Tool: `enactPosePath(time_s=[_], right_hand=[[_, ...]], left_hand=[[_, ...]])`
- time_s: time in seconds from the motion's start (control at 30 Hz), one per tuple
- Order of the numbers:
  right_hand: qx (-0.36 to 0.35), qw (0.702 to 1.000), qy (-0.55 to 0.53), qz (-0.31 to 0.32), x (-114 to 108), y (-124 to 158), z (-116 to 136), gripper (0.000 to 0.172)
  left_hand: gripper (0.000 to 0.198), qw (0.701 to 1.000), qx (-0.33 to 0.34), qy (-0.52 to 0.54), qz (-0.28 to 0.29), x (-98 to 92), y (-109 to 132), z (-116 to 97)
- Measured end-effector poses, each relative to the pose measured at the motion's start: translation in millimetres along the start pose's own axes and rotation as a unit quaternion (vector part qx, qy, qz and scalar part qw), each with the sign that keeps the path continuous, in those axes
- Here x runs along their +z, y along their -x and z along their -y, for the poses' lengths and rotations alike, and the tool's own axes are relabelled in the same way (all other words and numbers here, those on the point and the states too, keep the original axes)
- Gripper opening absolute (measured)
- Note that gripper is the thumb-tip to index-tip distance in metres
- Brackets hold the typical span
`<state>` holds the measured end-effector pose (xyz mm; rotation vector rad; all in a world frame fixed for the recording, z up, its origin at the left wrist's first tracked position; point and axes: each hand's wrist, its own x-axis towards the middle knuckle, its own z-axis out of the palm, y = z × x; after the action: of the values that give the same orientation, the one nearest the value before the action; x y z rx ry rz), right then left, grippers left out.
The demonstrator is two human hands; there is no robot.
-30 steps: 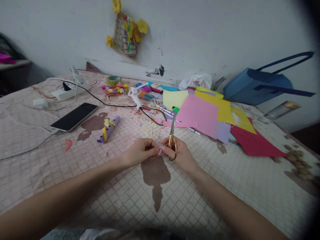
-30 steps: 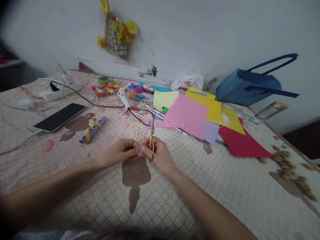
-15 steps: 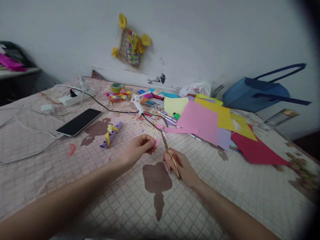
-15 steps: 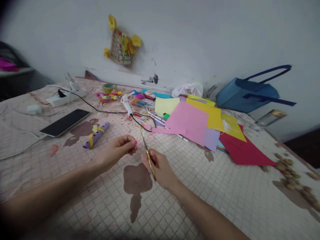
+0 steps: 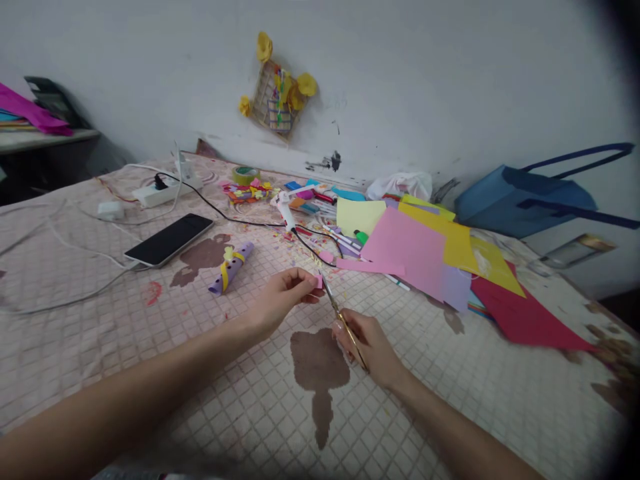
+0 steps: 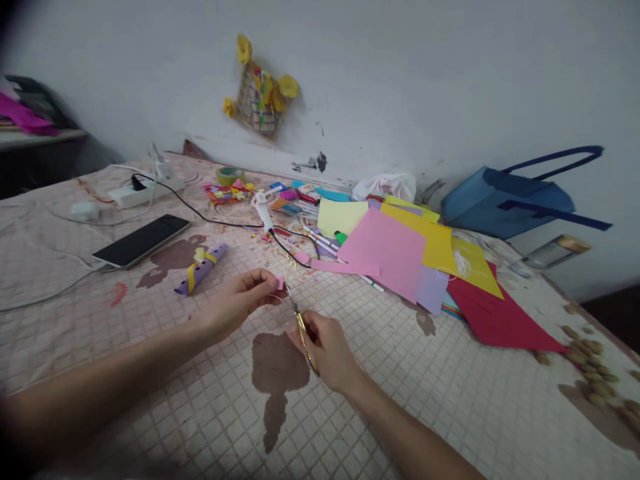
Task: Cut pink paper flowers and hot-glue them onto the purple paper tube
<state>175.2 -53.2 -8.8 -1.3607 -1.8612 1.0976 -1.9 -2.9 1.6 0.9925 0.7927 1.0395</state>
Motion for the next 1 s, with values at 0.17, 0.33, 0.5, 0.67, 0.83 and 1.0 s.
enactPosePath(time_s=[0.17,0.33,0.5,0.67,0.83,1.0], right_hand=[[0.000,1.000,-0.008,0.007,0.2,1.1,-2.1,0.037],[0.004,1.000,-0.014,0.004,1.1,2.0,-2.6,0.038],[0.010,1.000,-0.021,0.007,1.5,1.2,-2.6,0.038],[0.010,1.000,-0.023,0.007,1.7,1.3,-2.3,0.039],[0.010,0.999,-0.029,0.009,1.1,1.7,0.0,0.039],[0.014,0.999,-0.031,0.010,1.2,1.5,2.4,0.040]], left_hand=[[0.015,1.000,0.010,0.008,0.003,0.4,0.0,1.8],[0.014,1.000,0.016,0.005,-0.005,0.9,0.1,1.9],[0.015,1.000,0.012,0.018,-0.005,1.4,0.8,2.0],[0.014,1.000,0.009,0.029,-0.006,1.0,0.2,3.2],[0.014,1.000,0.011,0.025,-0.004,0.6,-0.3,4.0],[0.014,1.000,0.009,0.024,-0.002,1.3,0.5,3.4]])
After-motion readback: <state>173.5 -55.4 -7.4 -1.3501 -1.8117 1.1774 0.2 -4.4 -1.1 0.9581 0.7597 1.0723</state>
